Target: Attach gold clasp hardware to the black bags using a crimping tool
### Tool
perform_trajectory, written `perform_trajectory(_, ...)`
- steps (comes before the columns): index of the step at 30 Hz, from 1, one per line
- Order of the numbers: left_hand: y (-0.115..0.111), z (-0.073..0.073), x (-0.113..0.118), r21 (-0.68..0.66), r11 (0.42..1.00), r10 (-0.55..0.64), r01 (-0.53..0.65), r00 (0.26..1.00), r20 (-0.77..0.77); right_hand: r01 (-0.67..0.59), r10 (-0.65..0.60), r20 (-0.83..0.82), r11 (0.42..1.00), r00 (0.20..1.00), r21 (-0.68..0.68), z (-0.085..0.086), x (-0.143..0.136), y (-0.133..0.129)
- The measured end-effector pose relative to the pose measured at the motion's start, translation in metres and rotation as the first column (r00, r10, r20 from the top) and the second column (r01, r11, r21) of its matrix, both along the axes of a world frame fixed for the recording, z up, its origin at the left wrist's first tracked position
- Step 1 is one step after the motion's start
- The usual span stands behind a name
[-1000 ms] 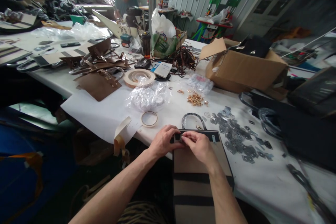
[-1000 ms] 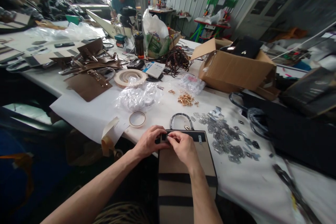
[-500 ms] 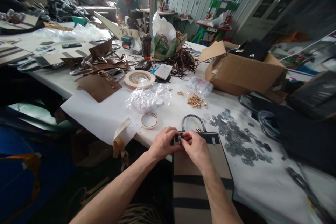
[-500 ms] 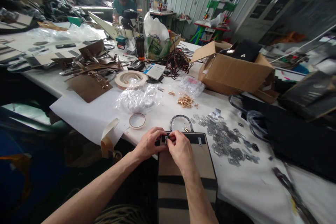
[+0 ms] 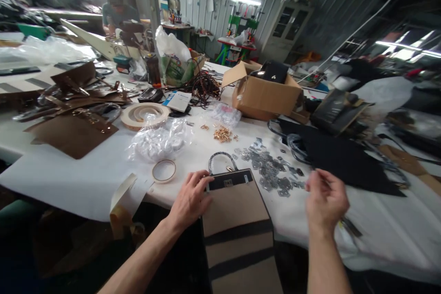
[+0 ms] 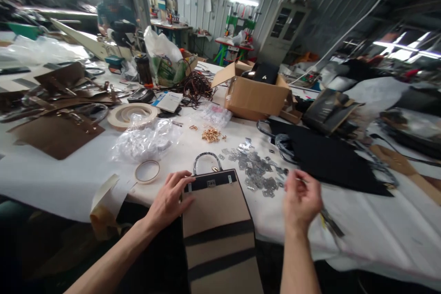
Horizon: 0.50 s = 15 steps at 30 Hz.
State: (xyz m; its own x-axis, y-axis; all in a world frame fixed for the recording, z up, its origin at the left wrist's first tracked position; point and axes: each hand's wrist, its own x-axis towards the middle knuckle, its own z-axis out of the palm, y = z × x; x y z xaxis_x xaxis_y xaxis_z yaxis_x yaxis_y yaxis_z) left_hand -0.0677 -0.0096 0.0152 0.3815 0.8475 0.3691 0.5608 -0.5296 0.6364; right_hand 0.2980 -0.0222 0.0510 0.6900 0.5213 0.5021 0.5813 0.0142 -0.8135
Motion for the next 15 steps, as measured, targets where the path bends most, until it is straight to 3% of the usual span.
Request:
perform_trajectory(2, -0.003, 0.01, 0.018, 0.05, 0.995, -0.086, 0.088, 0.995, -0.041, 0.232, -0.222, 0.145, 0.971, 0.964, -0.057, 0.0, 0.072, -0.011)
perform_trajectory(3, -0.003, 0.014, 0.029, 0.063, 0.988, -0.136, 0.14, 0.989, -0.06, 0.295, -0.26, 0.218, 0.944, 0.941, -0.145, -0.004, 0.104, -0.018)
perform_trajectory(6, -0.001, 0.014, 0.065, 0.086, 0.968, -0.224, 0.237, 0.965, -0.136, 0.245, -0.138, 0.227, 0.792, 0.964, -0.559, -0.025, 0.17, -0.042)
perform_trajectory(8, 0.004, 0.008, 0.086, 0.098, 0.967, -0.214, 0.236, 0.957, -0.193, 0.144, -0.044, 0.157, 0.693, 0.987, -0.706, -0.044, 0.191, -0.056)
perform_trajectory(9, 0.007, 0.005, 0.094, 0.1, 0.969, -0.201, 0.227, 0.955, -0.22, 0.116, -0.011, 0.148, 0.68, 0.989, -0.724, -0.054, 0.197, -0.062)
perform_trajectory(12, 0.013, -0.005, 0.105, 0.102, 0.974, -0.169, 0.204, 0.945, -0.279, 0.13, 0.015, 0.205, 0.724, 0.979, -0.677, -0.077, 0.203, -0.075)
perform_trajectory(15, 0.013, -0.009, 0.106, 0.106, 0.975, -0.158, 0.197, 0.941, -0.3, 0.174, 0.018, 0.281, 0.746, 0.96, -0.643, -0.082, 0.198, -0.075)
